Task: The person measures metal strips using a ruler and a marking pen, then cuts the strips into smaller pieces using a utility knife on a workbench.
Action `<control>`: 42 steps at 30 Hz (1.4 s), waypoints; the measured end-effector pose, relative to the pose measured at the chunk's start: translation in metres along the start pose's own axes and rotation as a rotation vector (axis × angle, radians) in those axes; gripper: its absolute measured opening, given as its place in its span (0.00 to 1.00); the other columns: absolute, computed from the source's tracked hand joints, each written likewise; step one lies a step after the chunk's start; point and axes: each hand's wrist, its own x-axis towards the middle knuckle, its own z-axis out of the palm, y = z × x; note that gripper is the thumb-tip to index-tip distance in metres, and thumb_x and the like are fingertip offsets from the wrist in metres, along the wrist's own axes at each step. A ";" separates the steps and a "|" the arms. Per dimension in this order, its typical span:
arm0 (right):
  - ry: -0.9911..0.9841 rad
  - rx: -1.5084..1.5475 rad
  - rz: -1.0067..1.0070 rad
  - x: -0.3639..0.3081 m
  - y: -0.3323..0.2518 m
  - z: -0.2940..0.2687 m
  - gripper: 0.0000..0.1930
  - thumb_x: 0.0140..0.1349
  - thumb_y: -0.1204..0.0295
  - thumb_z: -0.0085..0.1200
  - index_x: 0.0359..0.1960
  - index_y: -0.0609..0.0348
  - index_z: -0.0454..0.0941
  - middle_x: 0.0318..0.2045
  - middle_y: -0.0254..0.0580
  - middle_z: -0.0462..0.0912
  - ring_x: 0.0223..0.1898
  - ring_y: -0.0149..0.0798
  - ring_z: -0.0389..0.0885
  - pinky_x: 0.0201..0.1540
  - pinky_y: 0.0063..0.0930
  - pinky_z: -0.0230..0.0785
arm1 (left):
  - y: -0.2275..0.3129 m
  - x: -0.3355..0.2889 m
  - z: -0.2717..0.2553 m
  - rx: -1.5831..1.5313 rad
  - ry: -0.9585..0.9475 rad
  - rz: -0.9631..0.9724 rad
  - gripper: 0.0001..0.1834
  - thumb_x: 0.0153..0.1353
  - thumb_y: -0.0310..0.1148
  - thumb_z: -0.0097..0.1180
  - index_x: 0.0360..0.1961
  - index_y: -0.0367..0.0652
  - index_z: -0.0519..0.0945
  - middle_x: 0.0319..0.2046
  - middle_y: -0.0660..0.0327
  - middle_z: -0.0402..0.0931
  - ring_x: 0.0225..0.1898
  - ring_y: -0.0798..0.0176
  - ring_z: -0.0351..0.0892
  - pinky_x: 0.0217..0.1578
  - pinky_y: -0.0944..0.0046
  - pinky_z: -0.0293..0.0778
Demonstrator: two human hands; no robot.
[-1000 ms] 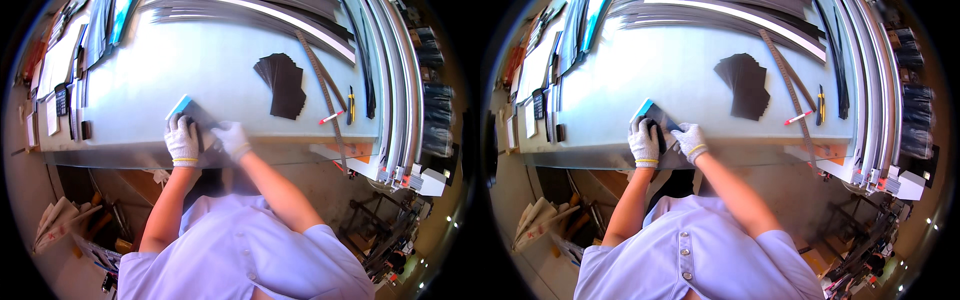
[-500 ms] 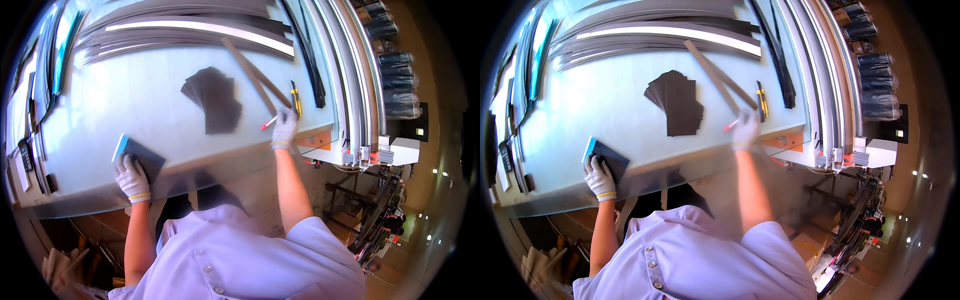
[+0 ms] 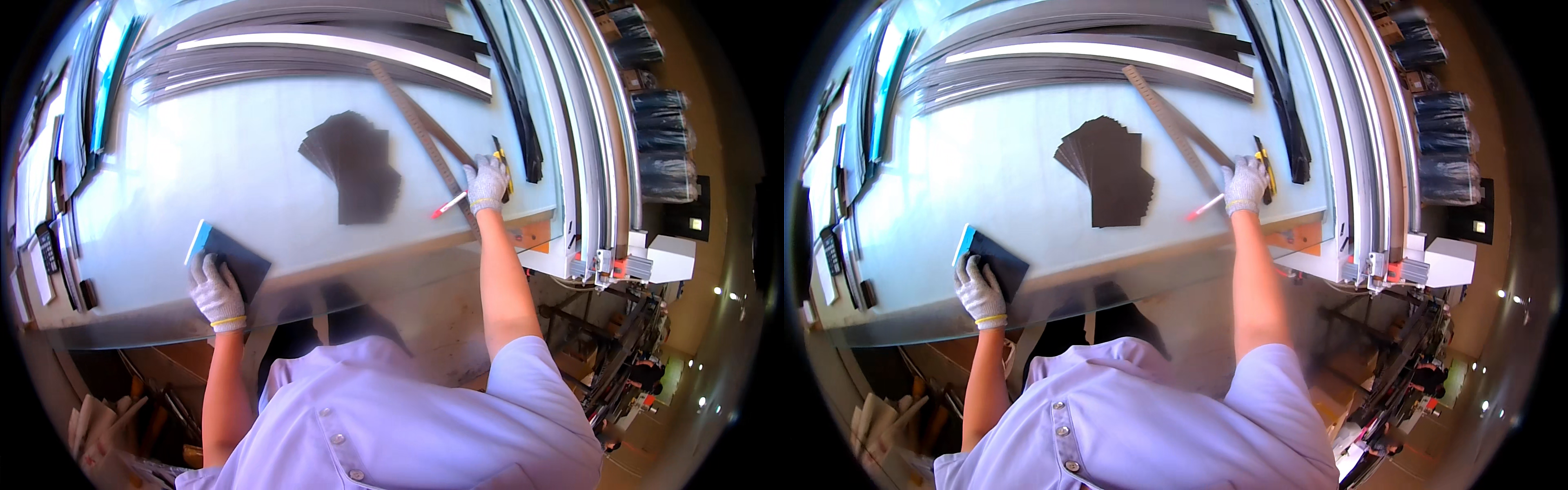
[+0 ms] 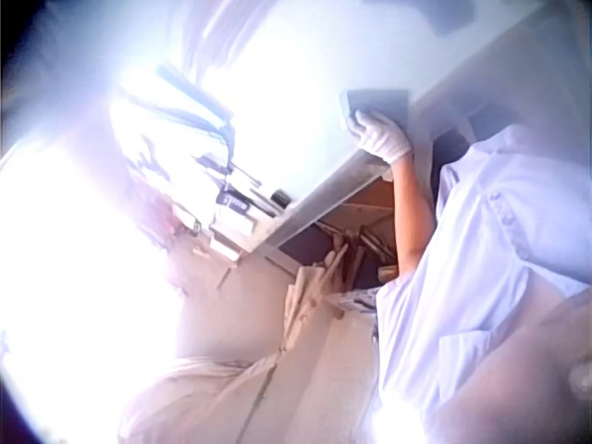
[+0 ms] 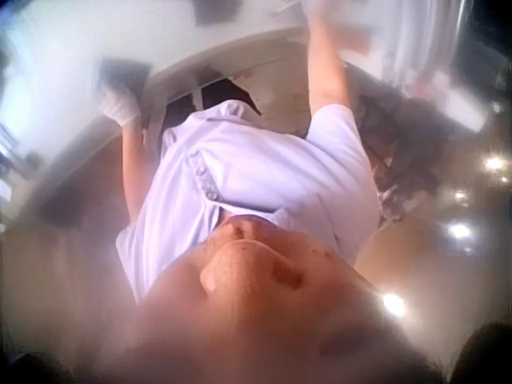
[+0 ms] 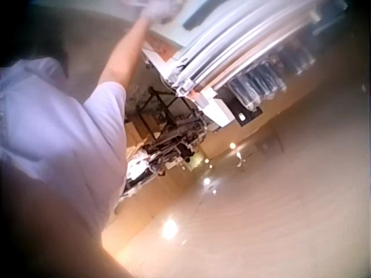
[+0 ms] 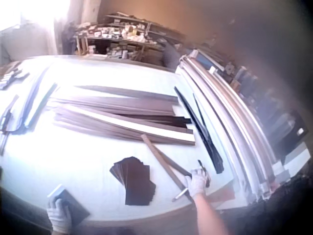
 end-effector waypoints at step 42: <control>-0.032 0.796 -0.517 -0.232 -0.280 -0.080 0.19 0.48 0.79 0.68 0.45 0.54 0.87 0.33 0.37 0.79 0.35 0.44 0.78 0.42 0.40 0.67 | -0.003 0.005 0.001 0.024 -0.117 -0.007 0.29 0.63 0.28 0.55 0.67 0.46 0.75 0.67 0.50 0.72 0.62 0.42 0.74 0.63 0.48 0.67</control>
